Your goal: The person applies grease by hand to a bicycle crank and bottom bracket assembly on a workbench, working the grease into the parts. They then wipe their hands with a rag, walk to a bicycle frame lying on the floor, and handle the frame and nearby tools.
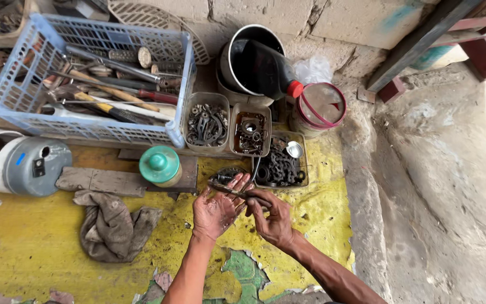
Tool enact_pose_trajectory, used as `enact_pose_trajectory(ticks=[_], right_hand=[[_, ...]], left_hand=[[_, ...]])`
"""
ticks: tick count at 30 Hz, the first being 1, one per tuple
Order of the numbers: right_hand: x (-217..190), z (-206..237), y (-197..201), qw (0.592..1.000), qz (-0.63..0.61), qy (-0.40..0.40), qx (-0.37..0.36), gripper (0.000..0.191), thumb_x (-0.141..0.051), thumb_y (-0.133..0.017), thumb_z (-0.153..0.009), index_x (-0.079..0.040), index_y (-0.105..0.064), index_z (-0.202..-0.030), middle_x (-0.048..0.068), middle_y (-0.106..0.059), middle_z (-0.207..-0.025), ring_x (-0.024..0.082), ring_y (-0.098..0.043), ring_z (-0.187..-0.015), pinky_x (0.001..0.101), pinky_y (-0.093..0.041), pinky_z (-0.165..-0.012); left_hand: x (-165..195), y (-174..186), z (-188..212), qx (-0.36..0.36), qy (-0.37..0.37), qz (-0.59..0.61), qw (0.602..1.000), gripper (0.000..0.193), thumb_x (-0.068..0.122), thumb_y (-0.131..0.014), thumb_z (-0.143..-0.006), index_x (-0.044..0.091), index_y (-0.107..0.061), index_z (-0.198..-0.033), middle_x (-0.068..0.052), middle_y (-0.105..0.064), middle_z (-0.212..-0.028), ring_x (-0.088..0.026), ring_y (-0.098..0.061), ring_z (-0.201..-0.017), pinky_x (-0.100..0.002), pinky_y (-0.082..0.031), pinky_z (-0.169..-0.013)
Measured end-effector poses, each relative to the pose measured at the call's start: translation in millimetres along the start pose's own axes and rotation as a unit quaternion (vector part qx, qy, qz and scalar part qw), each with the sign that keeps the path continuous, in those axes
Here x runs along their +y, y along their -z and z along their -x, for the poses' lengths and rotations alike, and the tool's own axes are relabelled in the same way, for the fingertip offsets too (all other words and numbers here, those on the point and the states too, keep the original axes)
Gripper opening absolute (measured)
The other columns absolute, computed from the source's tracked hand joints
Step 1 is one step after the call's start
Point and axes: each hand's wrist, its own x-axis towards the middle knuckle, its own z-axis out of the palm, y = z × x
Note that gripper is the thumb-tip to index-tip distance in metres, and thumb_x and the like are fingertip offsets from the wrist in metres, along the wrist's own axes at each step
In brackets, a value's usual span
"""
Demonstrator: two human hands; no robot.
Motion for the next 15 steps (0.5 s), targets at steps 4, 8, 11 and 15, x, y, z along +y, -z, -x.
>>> enact_pose_trajectory(ticks=[4,8,11,15], right_hand=[[5,0,-2,0.995,-0.029,-0.093,0.024,0.021,-0.018,-0.056,-0.106,-0.006,-0.070,-0.115,0.011,-0.079,-0.084,0.012,-0.073,-0.061,0.0266,-0.058,-0.046],[7,13,-6,0.998,-0.027,-0.056,-0.018,0.020,-0.019,-0.055,-0.108,-0.007,-0.070,-0.116,0.011,-0.078,-0.088,0.011,-0.074,-0.063,0.0260,-0.059,-0.050],[10,23,-6,0.999,-0.028,-0.042,-0.014,0.019,-0.018,-0.055,-0.107,-0.007,-0.069,-0.114,0.013,-0.077,-0.087,0.012,-0.074,-0.063,0.0271,-0.061,-0.050],[13,37,-2,0.995,0.001,-0.028,-0.092,0.020,-0.020,-0.057,-0.106,-0.005,-0.068,-0.113,0.012,-0.079,-0.081,0.012,-0.076,-0.061,0.0279,-0.061,-0.048]], left_hand=[[0,-2,0,0.018,-0.011,-0.024,0.999,0.079,0.055,-0.045,-0.100,-0.004,-0.041,-0.152,-0.016,-0.042,-0.163,-0.030,-0.042,-0.148,-0.045,-0.032,-0.123],[1,-3,1,0.044,-0.041,-0.055,0.997,0.090,0.065,-0.043,-0.097,-0.006,-0.038,-0.153,-0.021,-0.040,-0.160,-0.036,-0.041,-0.147,-0.047,-0.032,-0.122],[3,-3,1,0.023,-0.018,0.034,0.999,0.104,0.074,-0.040,-0.094,-0.007,-0.030,-0.157,-0.022,-0.035,-0.164,-0.036,-0.035,-0.150,-0.047,-0.029,-0.123],[7,-1,-4,0.030,-0.040,-0.011,0.999,0.112,0.083,-0.034,-0.089,-0.005,-0.024,-0.158,-0.020,-0.032,-0.165,-0.036,-0.032,-0.151,-0.050,-0.026,-0.121]])
